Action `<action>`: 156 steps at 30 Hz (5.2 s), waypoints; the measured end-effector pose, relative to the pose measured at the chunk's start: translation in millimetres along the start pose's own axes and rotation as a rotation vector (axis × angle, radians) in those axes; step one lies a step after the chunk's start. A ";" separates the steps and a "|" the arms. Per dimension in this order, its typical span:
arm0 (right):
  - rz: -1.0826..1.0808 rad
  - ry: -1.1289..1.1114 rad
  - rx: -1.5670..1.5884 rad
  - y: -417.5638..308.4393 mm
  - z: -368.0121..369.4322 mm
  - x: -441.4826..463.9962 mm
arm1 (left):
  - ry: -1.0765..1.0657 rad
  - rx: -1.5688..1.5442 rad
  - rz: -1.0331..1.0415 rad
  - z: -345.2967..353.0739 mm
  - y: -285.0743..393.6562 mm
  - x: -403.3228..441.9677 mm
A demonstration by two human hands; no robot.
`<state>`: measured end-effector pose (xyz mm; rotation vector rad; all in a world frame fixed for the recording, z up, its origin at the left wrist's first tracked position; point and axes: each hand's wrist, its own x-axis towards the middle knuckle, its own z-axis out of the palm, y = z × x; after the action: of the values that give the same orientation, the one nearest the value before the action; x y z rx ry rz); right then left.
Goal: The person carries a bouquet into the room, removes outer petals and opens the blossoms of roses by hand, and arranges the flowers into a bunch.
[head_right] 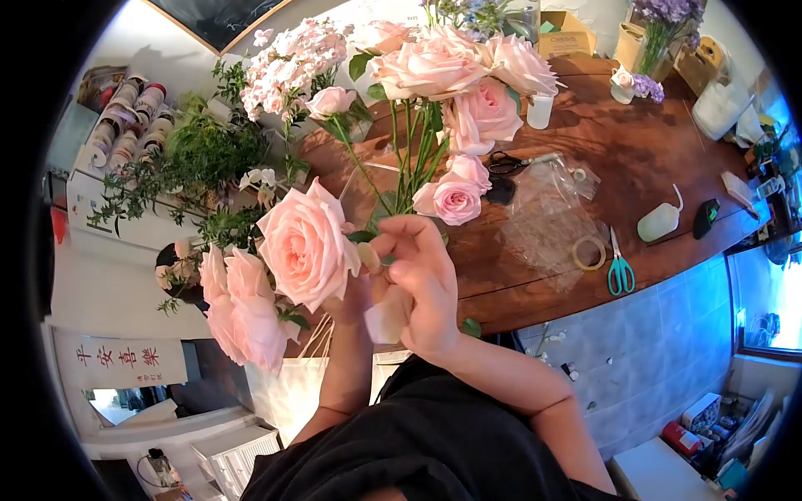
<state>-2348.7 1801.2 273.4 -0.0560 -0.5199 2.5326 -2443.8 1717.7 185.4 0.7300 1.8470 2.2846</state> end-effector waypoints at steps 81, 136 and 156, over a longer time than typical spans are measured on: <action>-0.062 -0.309 -0.913 -35.2 24.0 25.5 | -0.479 -0.291 0.159 -22.2 4.7 -2.3; -0.669 -0.253 -1.300 42.5 -125.0 92.4 | -0.456 0.187 0.524 -14.1 12.4 -3.6; -0.784 -0.522 -1.937 3.3 17.6 134.7 | -0.232 0.356 0.600 -23.0 -52.3 7.0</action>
<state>-2467.2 1863.1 297.5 0.0922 -2.3113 0.5366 -2470.7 1713.0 134.7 1.7239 2.1520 2.0287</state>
